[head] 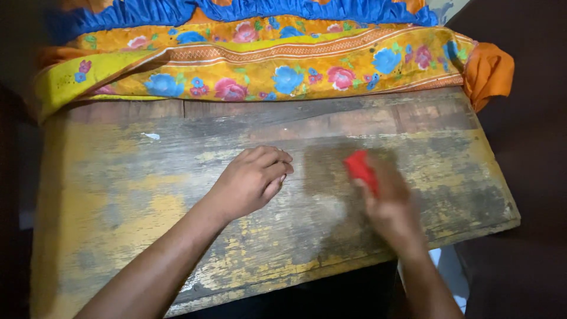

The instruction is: The person wipes a wooden table surface using a red cloth. They move the cloth back and forth across the tabletop, focusing on different areas to remove dust or residue.

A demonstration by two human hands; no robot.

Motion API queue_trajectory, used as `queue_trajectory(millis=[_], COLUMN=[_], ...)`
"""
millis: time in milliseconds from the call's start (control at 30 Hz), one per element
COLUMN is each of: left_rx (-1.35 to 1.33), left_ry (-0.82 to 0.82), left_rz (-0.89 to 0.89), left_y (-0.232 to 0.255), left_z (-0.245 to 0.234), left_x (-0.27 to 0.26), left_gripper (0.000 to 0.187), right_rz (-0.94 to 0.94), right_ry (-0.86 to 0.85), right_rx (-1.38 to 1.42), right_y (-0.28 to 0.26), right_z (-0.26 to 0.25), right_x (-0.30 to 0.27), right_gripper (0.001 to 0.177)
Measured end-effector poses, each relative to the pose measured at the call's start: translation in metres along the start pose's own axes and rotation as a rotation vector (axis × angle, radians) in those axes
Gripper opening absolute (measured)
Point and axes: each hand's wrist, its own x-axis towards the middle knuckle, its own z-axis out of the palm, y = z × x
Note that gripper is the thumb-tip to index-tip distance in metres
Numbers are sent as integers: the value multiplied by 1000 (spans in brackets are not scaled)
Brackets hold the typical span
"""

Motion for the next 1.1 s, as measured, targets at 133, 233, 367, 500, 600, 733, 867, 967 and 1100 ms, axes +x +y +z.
queue_trajectory(millis=[133,233,367,500,600,733,867,967,1100], left_rx=[-15,-46,-22,4,40,29,-21,-125,-306], left_ry=[-12,-9,47,64,65,71,89,111,139], left_rz=[-7,-16,-23,-59,-56,-64,-74,-98,-126], left_y=[1,2,2,4,1,1,-5,-9,-6], left_z=[-6,-7,-5,-8,-3,-4,-1,-4,-20], left_x=[3,2,0,1,1,-1,-2,0,0], left_gripper=[13,13,12,18,20,21,21,19,31], right_rz=[240,348,282,141,50,23,27,138,305], right_ry=[-53,-66,-28,-20,-43,-75,-111,-122,-125], right_rx=[-3,-129,-200,-68,-131,-43,18,-25,-7], right_y=[38,58,36,4,2,-20,-20,-1,37], right_z=[-18,-12,-2,17,50,63,48,24,-7], right_x=[-9,-22,-14,-5,-1,3,2,-4,-15], right_gripper=[38,45,40,38,46,46,47,49,44])
